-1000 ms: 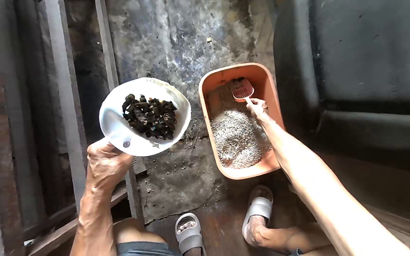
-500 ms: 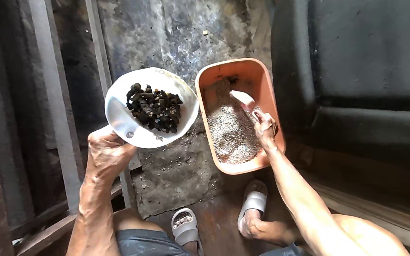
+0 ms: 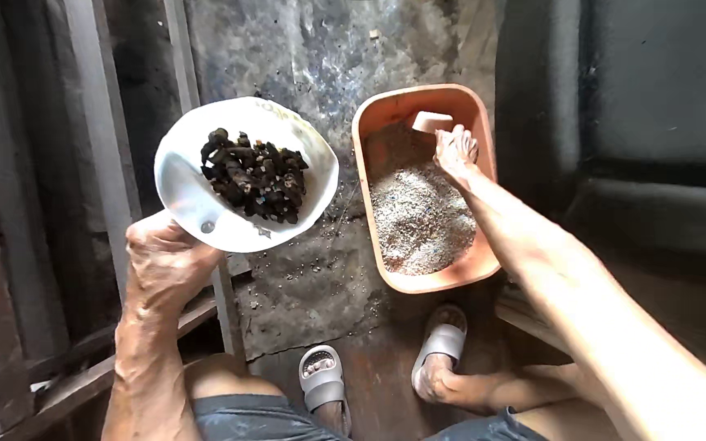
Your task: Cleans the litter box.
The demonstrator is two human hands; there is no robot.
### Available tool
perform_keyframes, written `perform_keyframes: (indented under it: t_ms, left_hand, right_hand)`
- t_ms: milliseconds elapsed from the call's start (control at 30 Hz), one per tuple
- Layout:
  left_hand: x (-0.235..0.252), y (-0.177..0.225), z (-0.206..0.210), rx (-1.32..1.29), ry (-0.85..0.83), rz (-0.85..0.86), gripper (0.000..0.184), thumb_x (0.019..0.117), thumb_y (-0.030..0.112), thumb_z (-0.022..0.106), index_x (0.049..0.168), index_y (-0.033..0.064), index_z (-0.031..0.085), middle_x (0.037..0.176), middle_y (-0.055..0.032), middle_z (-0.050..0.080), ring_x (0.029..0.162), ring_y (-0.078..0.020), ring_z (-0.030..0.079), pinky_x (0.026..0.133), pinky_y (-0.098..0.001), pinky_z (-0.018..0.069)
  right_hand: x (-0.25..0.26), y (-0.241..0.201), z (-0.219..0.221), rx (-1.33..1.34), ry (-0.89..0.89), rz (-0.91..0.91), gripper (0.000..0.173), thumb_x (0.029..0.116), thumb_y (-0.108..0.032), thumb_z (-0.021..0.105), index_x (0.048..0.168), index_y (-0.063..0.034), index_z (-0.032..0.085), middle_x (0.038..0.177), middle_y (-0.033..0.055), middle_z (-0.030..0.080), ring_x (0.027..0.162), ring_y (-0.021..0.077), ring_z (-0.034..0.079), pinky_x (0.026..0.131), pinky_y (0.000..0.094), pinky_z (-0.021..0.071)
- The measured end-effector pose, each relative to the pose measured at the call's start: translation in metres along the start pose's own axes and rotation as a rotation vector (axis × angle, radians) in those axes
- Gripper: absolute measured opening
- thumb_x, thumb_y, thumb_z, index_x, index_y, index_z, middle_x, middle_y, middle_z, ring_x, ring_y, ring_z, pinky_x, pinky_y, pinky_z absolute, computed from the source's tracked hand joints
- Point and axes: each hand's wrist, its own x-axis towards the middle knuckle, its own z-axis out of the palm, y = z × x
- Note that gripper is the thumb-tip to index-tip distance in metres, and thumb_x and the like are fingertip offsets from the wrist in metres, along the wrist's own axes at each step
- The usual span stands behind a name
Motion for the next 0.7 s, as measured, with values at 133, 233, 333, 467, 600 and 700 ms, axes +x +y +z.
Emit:
perform_keyframes:
  t_ms: [133, 233, 333, 467, 600, 700]
  left_hand:
    - [-0.002, -0.002, -0.001, -0.011, 0.015, -0.006, 0.011, 0.0902, 0.018, 0.069, 0.092, 0.0087, 0.064, 0.081, 0.0104, 0.061, 0.073, 0.0144, 0.055, 0.068, -0.0078, 0.0446]
    - [0.008, 0.006, 0.004, -0.080, -0.015, -0.006, 0.009, 0.0887, 0.015, 0.070, 0.094, 0.0094, 0.066, 0.083, 0.0125, 0.063, 0.076, 0.0152, 0.056, 0.071, -0.0070, 0.0463]
    - [0.022, 0.005, 0.012, -0.122, -0.031, 0.016, 0.012, 0.0856, 0.013, 0.071, 0.095, 0.0066, 0.069, 0.089, 0.0112, 0.068, 0.084, 0.0141, 0.060, 0.079, -0.0097, 0.0501]
    - [0.025, 0.000, 0.015, -0.145, -0.066, 0.064, 0.012, 0.0865, 0.012, 0.070, 0.097, 0.0066, 0.070, 0.092, 0.0090, 0.069, 0.086, 0.0121, 0.061, 0.080, -0.0107, 0.0511]
    - [0.023, 0.001, 0.014, -0.142, -0.066, 0.072, 0.011, 0.0869, 0.015, 0.070, 0.095, 0.0083, 0.069, 0.090, 0.0113, 0.068, 0.084, 0.0135, 0.060, 0.079, -0.0096, 0.0500]
    - [0.022, 0.001, 0.013, -0.129, -0.061, 0.054, 0.011, 0.0868, 0.016, 0.070, 0.096, 0.0094, 0.069, 0.090, 0.0136, 0.067, 0.084, 0.0152, 0.059, 0.078, -0.0084, 0.0492]
  right_hand:
    - [0.000, 0.006, -0.013, -0.132, -0.101, -0.099, 0.044, 0.1103, -0.024, 0.039, 0.124, 0.0095, 0.064, 0.137, 0.0343, 0.055, 0.125, 0.0522, 0.056, 0.098, 0.0677, 0.0438]
    - [-0.022, 0.006, -0.020, -0.174, -0.182, -0.105, 0.038, 0.1076, -0.024, 0.047, 0.123, 0.0062, 0.065, 0.129, 0.0316, 0.062, 0.121, 0.0494, 0.060, 0.096, 0.0677, 0.0459]
    - [-0.055, -0.002, -0.053, -0.266, -0.291, -0.103, 0.031, 0.1014, -0.025, 0.060, 0.113, 0.0026, 0.068, 0.118, 0.0305, 0.067, 0.114, 0.0513, 0.063, 0.088, 0.0727, 0.0470]
    - [-0.076, 0.003, -0.089, -0.290, -0.294, -0.075, 0.023, 0.0934, -0.024, 0.066, 0.107, -0.0073, 0.074, 0.109, 0.0255, 0.070, 0.106, 0.0484, 0.065, 0.080, 0.0731, 0.0476]
    - [-0.062, -0.004, -0.095, -0.235, -0.216, 0.004, 0.031, 0.0967, -0.023, 0.063, 0.114, 0.0018, 0.068, 0.118, 0.0315, 0.066, 0.115, 0.0518, 0.061, 0.087, 0.0733, 0.0452]
    - [-0.039, -0.003, -0.072, -0.209, -0.205, 0.044, 0.036, 0.0955, -0.021, 0.065, 0.118, 0.0072, 0.065, 0.125, 0.0339, 0.062, 0.120, 0.0526, 0.059, 0.091, 0.0732, 0.0444]
